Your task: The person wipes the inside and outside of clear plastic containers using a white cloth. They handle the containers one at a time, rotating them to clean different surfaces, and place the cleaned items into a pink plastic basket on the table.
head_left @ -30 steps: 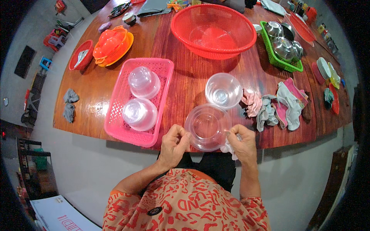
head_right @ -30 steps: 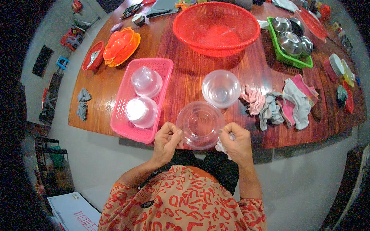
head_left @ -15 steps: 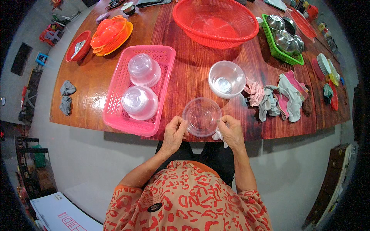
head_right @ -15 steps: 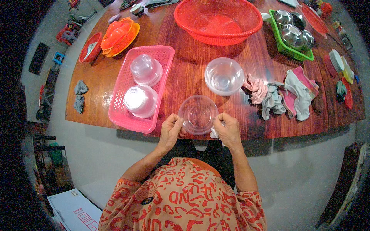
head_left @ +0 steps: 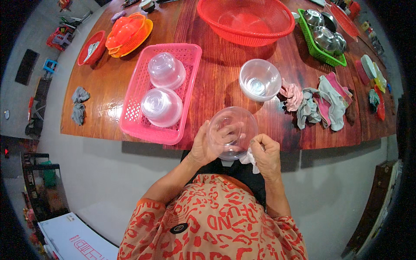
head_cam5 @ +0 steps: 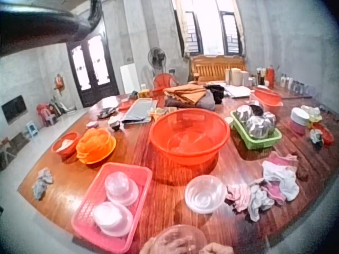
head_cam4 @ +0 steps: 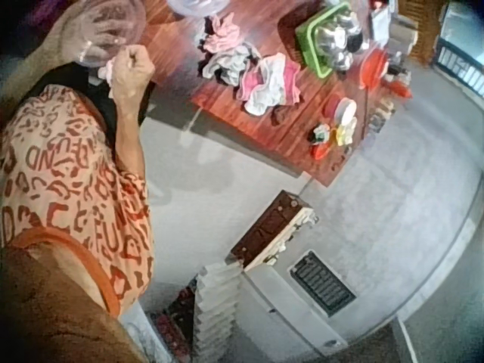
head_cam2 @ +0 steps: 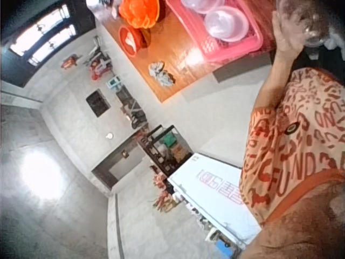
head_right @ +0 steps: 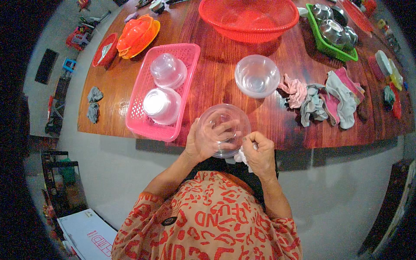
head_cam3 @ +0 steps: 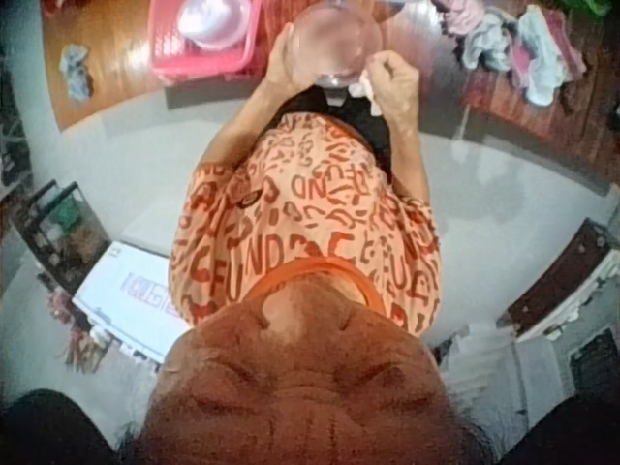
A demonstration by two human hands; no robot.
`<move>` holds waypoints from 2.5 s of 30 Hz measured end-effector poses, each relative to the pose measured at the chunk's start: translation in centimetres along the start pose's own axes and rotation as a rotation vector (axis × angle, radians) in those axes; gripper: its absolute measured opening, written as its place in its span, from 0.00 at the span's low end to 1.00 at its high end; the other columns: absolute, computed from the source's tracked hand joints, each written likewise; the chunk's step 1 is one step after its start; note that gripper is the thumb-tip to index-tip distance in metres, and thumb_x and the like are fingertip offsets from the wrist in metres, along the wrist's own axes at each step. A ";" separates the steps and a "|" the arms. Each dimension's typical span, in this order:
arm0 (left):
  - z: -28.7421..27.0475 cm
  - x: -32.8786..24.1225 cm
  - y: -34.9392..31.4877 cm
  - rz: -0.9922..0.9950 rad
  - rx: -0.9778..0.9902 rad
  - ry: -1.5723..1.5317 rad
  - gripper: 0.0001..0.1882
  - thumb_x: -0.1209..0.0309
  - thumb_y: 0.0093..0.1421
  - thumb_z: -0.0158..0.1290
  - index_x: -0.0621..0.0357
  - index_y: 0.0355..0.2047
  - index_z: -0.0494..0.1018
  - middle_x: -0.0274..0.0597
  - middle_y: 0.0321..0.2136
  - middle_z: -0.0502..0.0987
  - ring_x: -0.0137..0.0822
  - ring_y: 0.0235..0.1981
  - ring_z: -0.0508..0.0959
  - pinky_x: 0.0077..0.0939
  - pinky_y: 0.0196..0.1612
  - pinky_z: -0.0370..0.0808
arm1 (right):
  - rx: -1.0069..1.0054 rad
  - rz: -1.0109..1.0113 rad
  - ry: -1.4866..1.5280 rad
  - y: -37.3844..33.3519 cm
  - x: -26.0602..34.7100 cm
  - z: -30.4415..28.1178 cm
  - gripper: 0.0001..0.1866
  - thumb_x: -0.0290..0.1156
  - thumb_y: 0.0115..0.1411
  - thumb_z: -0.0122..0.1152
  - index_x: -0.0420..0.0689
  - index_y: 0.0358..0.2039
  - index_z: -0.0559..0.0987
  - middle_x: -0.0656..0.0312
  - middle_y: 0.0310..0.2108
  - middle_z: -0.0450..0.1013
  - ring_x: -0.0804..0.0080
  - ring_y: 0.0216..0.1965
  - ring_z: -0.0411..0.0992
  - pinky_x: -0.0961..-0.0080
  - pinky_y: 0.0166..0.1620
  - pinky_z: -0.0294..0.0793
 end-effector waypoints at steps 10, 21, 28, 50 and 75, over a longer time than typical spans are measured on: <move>-1.4 -0.7 0.2 -0.104 -0.076 0.029 0.34 0.38 0.60 0.40 0.46 0.59 0.58 0.53 0.46 0.71 0.50 0.43 0.76 0.39 0.36 0.77 | -0.202 -0.121 0.160 -1.8 2.2 -1.6 0.04 0.28 0.62 0.54 0.42 0.32 0.71 0.69 0.22 0.69 0.86 0.20 0.64 0.86 0.21 0.64; -2.5 0.4 0.1 -0.102 -0.118 0.278 0.36 0.39 0.63 0.31 0.55 0.58 0.59 0.45 0.45 0.73 0.38 0.40 0.76 0.30 0.34 0.76 | 0.150 -0.769 -1.092 0.5 1.1 3.1 0.11 0.28 0.51 0.59 0.38 0.35 0.74 0.54 0.34 0.67 0.56 0.35 0.68 0.62 0.38 0.71; -2.3 0.5 0.7 -0.095 -0.195 0.206 0.36 0.40 0.63 0.30 0.56 0.58 0.60 0.49 0.46 0.72 0.40 0.38 0.77 0.29 0.31 0.75 | 0.350 -0.568 -0.685 0.0 0.9 3.1 0.09 0.30 0.49 0.59 0.41 0.31 0.75 0.56 0.35 0.67 0.60 0.38 0.67 0.67 0.38 0.68; -3.3 0.6 0.9 -0.020 -0.057 0.234 0.33 0.45 0.65 0.28 0.61 0.53 0.64 0.54 0.46 0.72 0.46 0.47 0.73 0.40 0.55 0.67 | 0.220 -0.719 -0.613 1.9 0.1 5.9 0.10 0.25 0.47 0.59 0.38 0.33 0.76 0.54 0.33 0.70 0.56 0.37 0.71 0.65 0.41 0.71; -1.3 -0.1 1.1 0.062 -0.092 0.219 0.32 0.48 0.66 0.27 0.63 0.55 0.63 0.52 0.46 0.73 0.44 0.48 0.73 0.39 0.56 0.66 | 0.152 -0.832 -0.879 2.3 1.6 5.7 0.06 0.24 0.49 0.55 0.39 0.30 0.73 0.54 0.24 0.69 0.57 0.29 0.74 0.64 0.34 0.75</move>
Point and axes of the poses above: each hand's wrist, its own y-axis towards the middle knuckle, its own z-axis out of the palm, x = y × z, the point moved 1 cm from there along y, towards the middle knuckle
